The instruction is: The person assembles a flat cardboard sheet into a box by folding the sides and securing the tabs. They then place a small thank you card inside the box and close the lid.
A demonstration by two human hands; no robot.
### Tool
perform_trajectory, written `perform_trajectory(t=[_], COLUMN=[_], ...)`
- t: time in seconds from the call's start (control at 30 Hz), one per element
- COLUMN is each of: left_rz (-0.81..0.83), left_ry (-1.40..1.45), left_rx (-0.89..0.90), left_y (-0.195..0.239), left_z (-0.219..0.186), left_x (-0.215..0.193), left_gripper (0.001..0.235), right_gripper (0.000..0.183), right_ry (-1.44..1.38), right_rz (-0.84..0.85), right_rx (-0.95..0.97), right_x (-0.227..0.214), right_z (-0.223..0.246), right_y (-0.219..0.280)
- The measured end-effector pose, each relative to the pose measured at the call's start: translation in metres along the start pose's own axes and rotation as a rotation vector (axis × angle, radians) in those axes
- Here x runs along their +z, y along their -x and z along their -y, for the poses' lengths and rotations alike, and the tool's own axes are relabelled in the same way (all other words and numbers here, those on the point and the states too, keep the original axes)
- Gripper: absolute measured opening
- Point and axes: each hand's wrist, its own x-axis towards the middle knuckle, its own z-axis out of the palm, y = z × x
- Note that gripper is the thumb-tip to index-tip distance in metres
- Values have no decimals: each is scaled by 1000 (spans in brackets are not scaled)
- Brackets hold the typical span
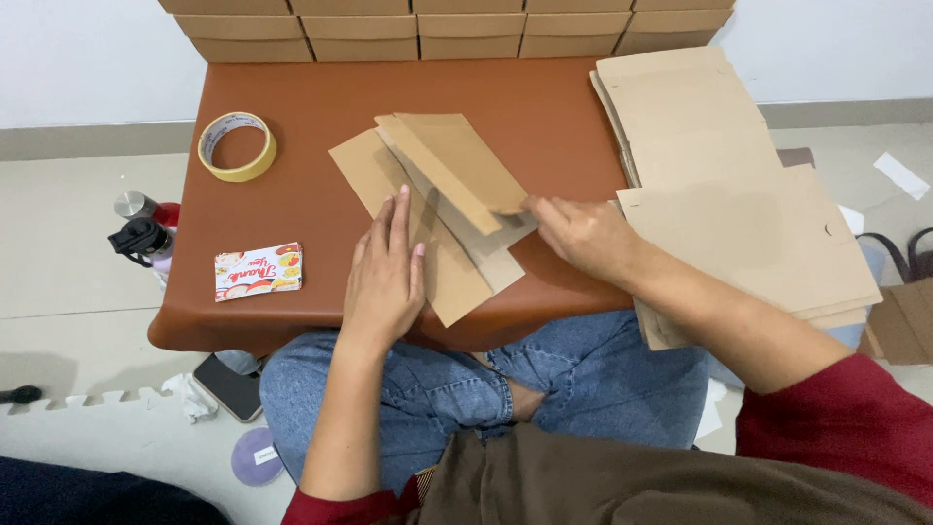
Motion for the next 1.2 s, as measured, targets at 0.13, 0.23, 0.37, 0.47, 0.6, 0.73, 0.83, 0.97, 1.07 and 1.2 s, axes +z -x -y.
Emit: perform_trajectory(t=[0.13,0.23,0.37,0.47,0.6,0.73,0.83,0.97,1.07,1.2], left_rz=[2,29,0,12,9,-1,-124,41,66,-67], left_ry=[-30,-32,-84,-72,-138,-63,-83,-226,-265,-313], left_rx=[86,144,198,203,185,197,233,149,175,268], left_y=[4,11,11,5,-6,-20,-40,-58,-68,-60], left_z=[-8,-24,-38,-41,-35,-28,-27,-32,-23,-12], left_x=[2,10,37,51,59,57,48,16,14,26], left_gripper=[60,59,61,59,80,61,60,85,99,64], right_gripper=[9,10,19,5,5,23,62,24,30,22], right_ry=[-358,-706,-1045,-1098,-1145,-1067,-849,-592,-738,-849], right_rz=[-2,-97,-59,10,34,70,240,249,417,288], right_rx=[415,584,764,911,1050,1016,906,581,567,611], right_x=[18,21,18,36,70,87,56,-32,-82,-88], right_z=[-34,-55,-70,-85,-105,-115,-112,-86,-60,-32], right_y=[-20,-44,-81,-101,-114,-110,-99,-71,-52,-17])
